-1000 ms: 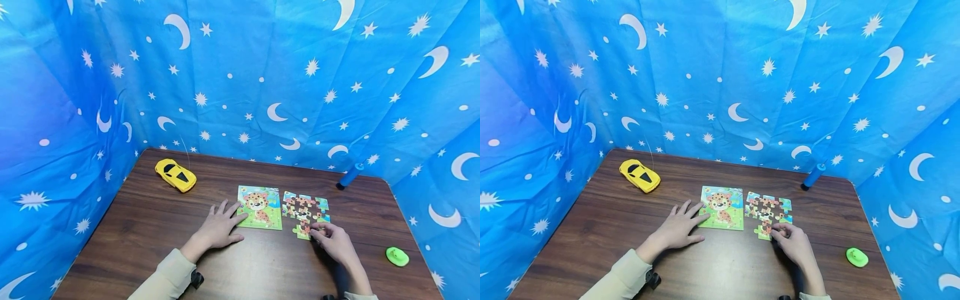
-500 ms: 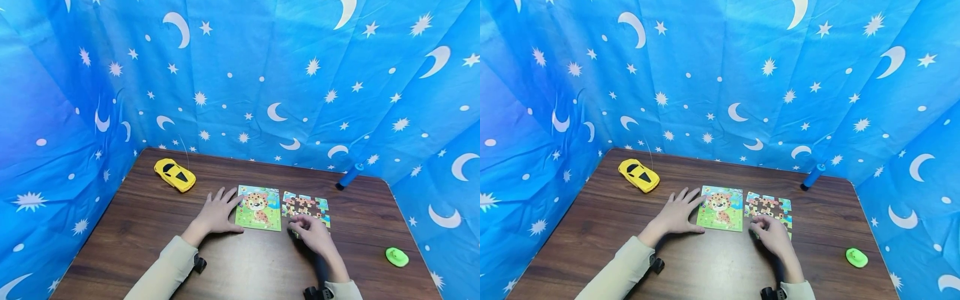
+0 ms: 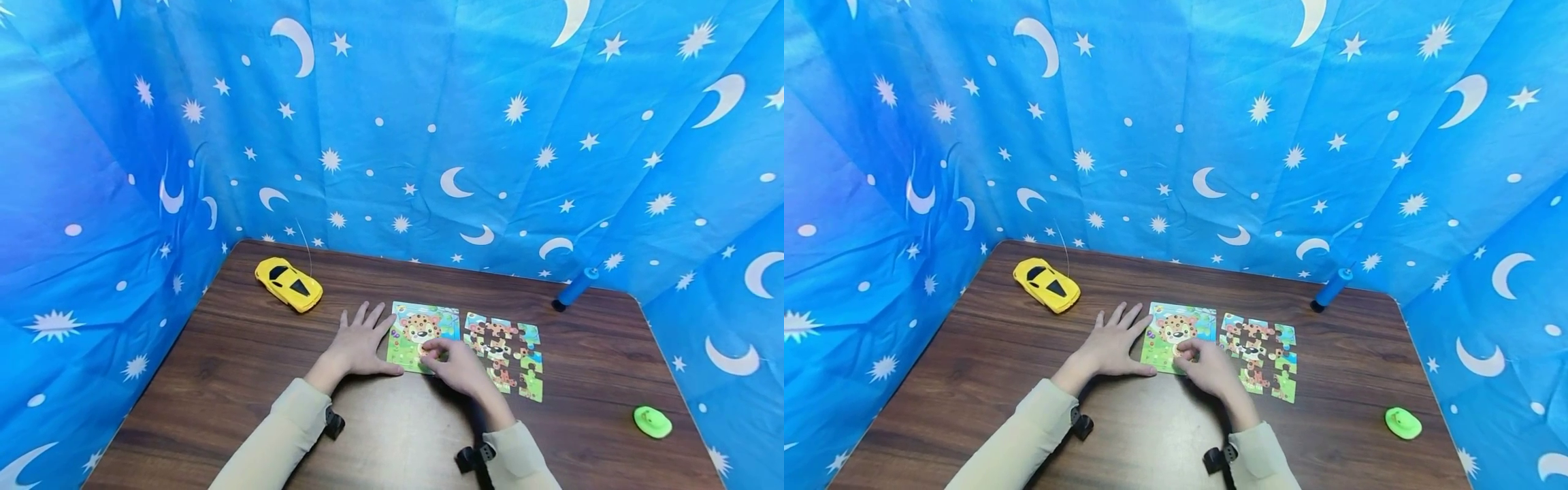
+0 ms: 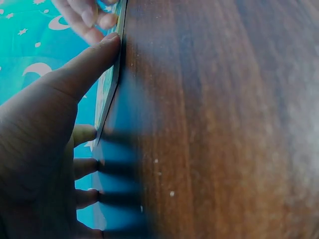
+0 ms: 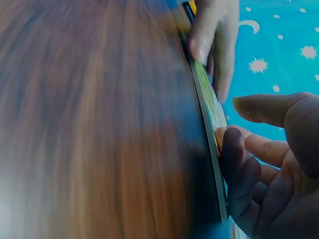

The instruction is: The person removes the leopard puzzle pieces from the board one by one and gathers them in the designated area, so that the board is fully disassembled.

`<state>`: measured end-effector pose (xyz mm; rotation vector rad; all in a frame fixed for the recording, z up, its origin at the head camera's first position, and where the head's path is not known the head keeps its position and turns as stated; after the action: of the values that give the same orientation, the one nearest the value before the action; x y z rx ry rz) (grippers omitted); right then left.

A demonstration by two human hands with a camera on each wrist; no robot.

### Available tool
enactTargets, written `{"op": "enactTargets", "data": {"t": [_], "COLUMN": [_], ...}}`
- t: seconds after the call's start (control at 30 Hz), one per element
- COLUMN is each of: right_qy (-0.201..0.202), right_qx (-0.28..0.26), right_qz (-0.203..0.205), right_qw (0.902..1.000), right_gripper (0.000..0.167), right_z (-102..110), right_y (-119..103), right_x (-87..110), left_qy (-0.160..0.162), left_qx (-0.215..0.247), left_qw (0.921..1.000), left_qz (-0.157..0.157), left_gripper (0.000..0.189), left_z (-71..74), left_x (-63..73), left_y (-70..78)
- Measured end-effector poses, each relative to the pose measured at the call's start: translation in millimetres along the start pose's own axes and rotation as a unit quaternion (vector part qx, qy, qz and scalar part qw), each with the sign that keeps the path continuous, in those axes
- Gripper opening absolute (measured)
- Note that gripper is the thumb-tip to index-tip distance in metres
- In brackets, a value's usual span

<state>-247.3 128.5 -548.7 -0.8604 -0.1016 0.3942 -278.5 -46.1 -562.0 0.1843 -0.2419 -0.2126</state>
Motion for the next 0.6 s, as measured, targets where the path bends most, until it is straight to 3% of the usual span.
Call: {"op": "enactTargets", "data": {"t": [0.2,0.6], "right_qy": [-0.017,-0.015], "right_qx": [0.015,0.009], "right_qz": [0.004,-0.018], "right_qw": [0.9997,0.9997], "right_gripper": [0.023,0.028], "right_z": [-14,-18], "right_y": [-11,-6], "right_x": [-9.6,-11.0], "left_qy": [0.009,0.01], "left_qx": [-0.002,0.001], "left_qw": [1.0,0.9999], "left_qz": [-0.001,-0.005], "left_gripper": [0.115,0.114], "left_z": [-1.6,-0.9], "left_x": [-1.8,-0.3], "left_y": [-0.4,0.3]}}
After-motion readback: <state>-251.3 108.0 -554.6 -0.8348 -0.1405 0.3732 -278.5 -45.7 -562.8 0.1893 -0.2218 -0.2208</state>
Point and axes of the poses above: each hand's wrist, its own x-axis away from the middle knuckle, its own z-axis out of the back of the hand, y = z × x, the point moved 10 cm from there along -x, towards the middle knuckle, and after that the axes turned 15 degrees about z, right-handed, at the moved point
